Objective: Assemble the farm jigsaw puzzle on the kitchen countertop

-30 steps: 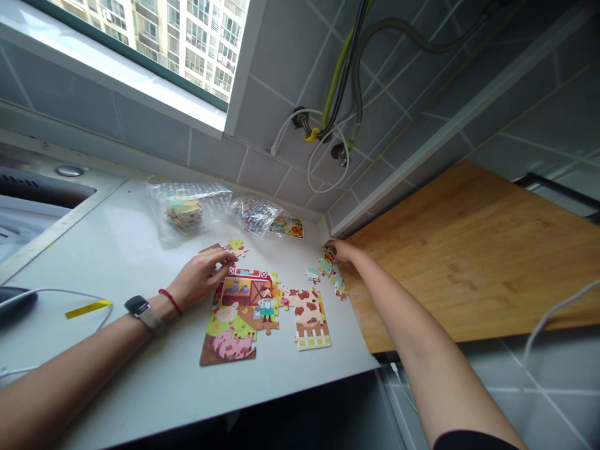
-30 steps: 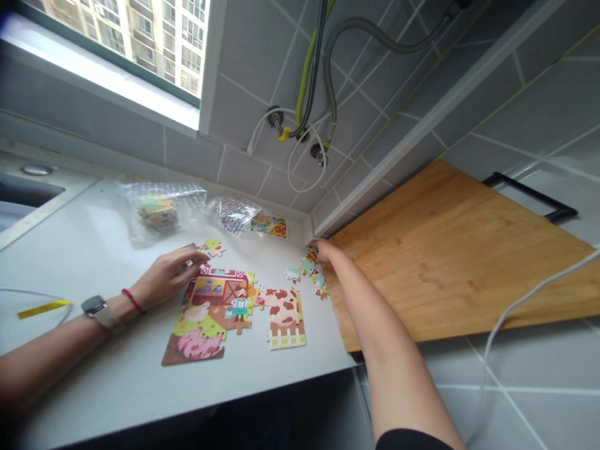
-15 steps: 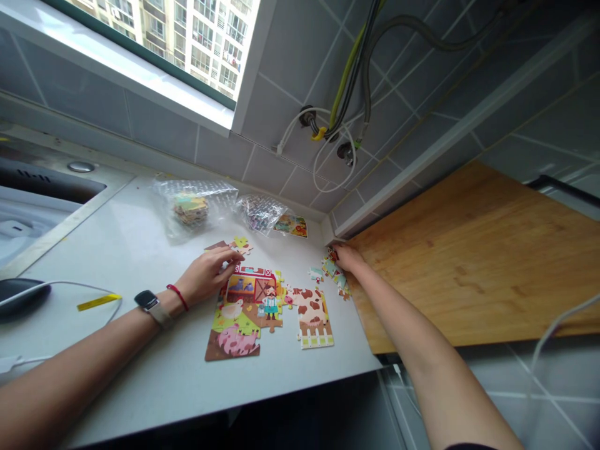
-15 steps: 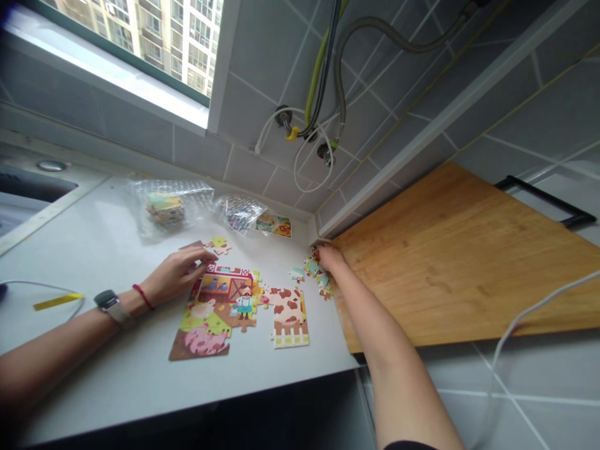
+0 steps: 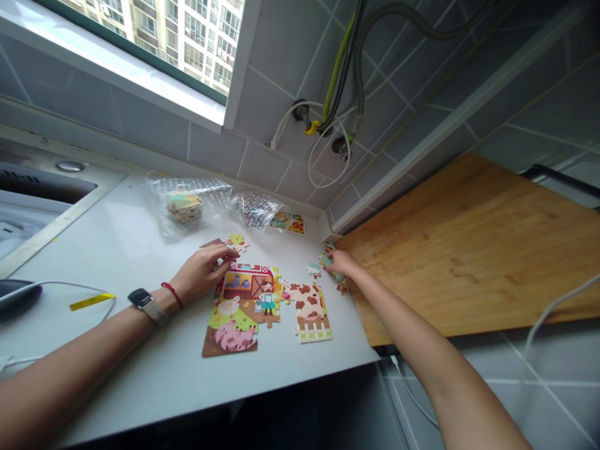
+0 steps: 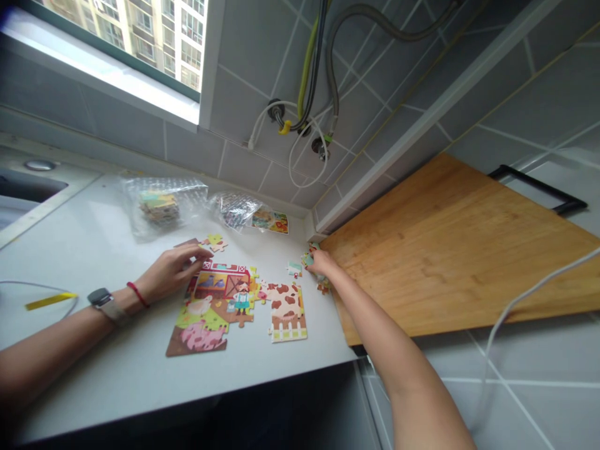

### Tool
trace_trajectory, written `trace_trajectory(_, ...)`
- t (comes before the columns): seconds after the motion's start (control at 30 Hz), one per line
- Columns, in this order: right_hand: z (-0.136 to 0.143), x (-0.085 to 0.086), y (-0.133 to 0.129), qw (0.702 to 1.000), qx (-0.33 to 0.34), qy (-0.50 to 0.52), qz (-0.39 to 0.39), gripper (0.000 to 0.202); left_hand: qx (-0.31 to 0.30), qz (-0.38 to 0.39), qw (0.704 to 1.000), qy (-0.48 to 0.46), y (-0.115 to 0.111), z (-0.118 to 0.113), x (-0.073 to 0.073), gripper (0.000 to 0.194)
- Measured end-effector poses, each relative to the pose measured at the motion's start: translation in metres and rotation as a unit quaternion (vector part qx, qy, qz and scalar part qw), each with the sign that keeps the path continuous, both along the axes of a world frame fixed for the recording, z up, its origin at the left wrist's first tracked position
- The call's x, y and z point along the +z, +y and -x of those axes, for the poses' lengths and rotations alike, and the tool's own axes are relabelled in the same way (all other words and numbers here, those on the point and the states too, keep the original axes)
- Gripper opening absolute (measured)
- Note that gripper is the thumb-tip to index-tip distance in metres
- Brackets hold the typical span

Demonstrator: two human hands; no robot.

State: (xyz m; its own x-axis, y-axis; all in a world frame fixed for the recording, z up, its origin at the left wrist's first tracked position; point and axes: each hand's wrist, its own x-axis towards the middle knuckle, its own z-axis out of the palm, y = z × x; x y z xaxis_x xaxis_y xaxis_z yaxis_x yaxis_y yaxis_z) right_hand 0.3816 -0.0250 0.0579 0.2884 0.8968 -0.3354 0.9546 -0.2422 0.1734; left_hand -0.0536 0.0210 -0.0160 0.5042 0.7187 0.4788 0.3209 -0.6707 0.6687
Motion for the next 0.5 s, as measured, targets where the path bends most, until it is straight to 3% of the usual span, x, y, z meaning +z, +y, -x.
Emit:
trace_trajectory(0.23,-0.004,0.001,-0.01,0.998,-0.01,0.034,-0.042,0.047,0.001,0.001,1.0,0.002,-0.001,-0.001,0.004,0.027)
trace_trajectory(0.5,-0.026,0.015,-0.025,0.993,-0.046,0.057,-0.091,0.052,-0.008,-0.018,1.0,0.019,-0.003,0.0,0.006,0.026)
